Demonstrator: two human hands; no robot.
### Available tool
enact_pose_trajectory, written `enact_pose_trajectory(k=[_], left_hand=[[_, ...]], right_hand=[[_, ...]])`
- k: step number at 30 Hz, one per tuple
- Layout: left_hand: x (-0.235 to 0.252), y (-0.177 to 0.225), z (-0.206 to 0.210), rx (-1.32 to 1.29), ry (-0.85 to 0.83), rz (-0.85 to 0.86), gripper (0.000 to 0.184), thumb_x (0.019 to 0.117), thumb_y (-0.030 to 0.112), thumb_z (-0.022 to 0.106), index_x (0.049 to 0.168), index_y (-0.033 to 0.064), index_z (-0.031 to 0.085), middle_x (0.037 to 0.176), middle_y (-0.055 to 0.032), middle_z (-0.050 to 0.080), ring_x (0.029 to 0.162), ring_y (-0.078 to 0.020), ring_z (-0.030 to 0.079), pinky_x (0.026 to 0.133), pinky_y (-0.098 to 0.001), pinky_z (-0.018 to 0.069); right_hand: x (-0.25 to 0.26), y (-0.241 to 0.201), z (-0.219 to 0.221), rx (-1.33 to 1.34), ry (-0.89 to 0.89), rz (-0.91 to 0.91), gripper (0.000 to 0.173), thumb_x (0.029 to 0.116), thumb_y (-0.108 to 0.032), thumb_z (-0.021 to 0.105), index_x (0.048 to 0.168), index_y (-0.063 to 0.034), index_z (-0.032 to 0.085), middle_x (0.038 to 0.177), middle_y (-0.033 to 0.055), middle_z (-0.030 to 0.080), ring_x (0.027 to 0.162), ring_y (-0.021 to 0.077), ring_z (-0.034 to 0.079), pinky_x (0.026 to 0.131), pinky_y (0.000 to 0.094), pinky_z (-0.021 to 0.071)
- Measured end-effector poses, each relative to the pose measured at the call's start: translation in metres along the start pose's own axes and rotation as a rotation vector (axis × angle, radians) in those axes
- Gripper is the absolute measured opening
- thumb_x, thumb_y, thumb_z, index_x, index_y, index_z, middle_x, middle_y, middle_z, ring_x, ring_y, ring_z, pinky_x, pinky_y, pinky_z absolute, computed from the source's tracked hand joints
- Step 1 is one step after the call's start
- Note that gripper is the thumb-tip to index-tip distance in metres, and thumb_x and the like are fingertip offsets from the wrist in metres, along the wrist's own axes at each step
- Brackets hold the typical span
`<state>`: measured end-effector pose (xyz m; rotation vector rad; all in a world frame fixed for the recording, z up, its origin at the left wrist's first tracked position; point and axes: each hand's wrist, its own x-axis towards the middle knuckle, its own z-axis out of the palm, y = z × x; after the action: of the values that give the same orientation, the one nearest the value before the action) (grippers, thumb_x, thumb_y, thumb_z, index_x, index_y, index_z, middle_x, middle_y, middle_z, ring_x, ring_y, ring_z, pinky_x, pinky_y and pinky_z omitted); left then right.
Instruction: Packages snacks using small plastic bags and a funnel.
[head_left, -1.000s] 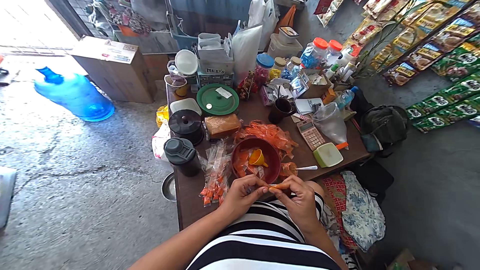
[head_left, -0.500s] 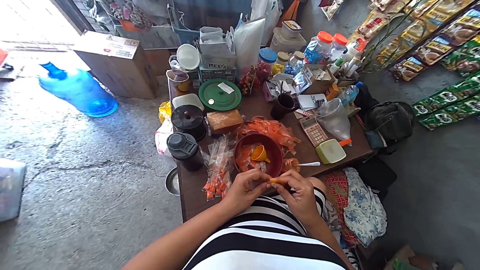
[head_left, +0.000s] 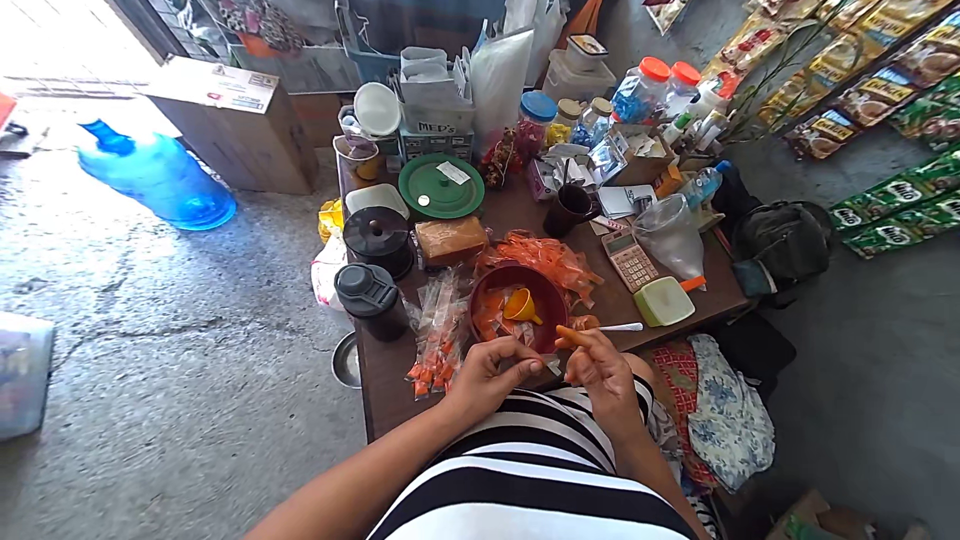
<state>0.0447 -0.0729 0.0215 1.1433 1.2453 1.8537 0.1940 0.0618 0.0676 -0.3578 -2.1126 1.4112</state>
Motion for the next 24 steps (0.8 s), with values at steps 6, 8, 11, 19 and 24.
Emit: enact_pose_trajectory(k=[6, 8, 11, 19, 24], left_hand=[[0.000, -0.001, 0.000, 0.014, -0.045, 0.028, 0.012, 0.0974, 0.010, 0.067, 0.095, -0.0014, 0.072, 0.094, 0.0021, 0.071, 0.092, 0.0023, 0.065, 0.085, -0.0172, 0.0537], [0.001, 0.000, 0.000, 0.031, -0.076, 0.036, 0.013, 0.0972, 0.010, 0.067, 0.095, -0.0023, 0.071, 0.093, 0.0009, 0.070, 0.091, 0.0027, 0.063, 0.084, -0.0159, 0.0525], [0.001, 0.000, 0.000, 0.065, -0.113, 0.055, 0.017, 0.0981, 0.011, 0.066, 0.097, -0.0045, 0.072, 0.094, -0.0035, 0.071, 0.093, 0.0007, 0.064, 0.086, -0.0163, 0.0516], [0.001, 0.000, 0.000, 0.076, -0.032, 0.048, 0.020, 0.1021, 0.011, 0.061, 0.099, -0.0053, 0.071, 0.094, -0.0027, 0.071, 0.091, 0.0005, 0.067, 0.085, -0.0174, 0.0554], [0.000, -0.001, 0.000, 0.112, -0.045, 0.038, 0.019, 0.1003, 0.010, 0.063, 0.097, -0.0058, 0.072, 0.093, -0.0038, 0.071, 0.090, 0.0014, 0.065, 0.084, -0.0150, 0.0531]], right_hand=[[-0.001, -0.004, 0.012, -0.040, 0.025, -0.063, 0.014, 0.0948, -0.017, 0.072, 0.100, -0.0052, 0.078, 0.094, -0.0017, 0.067, 0.082, -0.0043, 0.062, 0.073, 0.0094, 0.0533], [-0.002, -0.005, 0.014, -0.079, 0.056, -0.086, 0.012, 0.0914, -0.018, 0.076, 0.094, -0.0068, 0.077, 0.088, -0.0030, 0.066, 0.081, -0.0047, 0.061, 0.072, 0.0082, 0.0527], [-0.003, -0.004, 0.016, -0.096, 0.106, -0.084, 0.015, 0.0871, -0.021, 0.080, 0.085, -0.0074, 0.075, 0.082, -0.0047, 0.062, 0.074, -0.0071, 0.058, 0.066, 0.0061, 0.0500], [-0.001, -0.005, 0.010, -0.035, 0.019, -0.025, 0.019, 0.0989, -0.016, 0.067, 0.104, -0.0008, 0.076, 0.098, 0.0010, 0.067, 0.075, -0.0056, 0.061, 0.066, 0.0090, 0.0537], [-0.003, -0.001, 0.005, -0.004, -0.017, -0.007, 0.012, 0.0935, -0.010, 0.072, 0.101, -0.0008, 0.077, 0.096, 0.0014, 0.067, 0.075, -0.0029, 0.064, 0.067, 0.0119, 0.0573]])
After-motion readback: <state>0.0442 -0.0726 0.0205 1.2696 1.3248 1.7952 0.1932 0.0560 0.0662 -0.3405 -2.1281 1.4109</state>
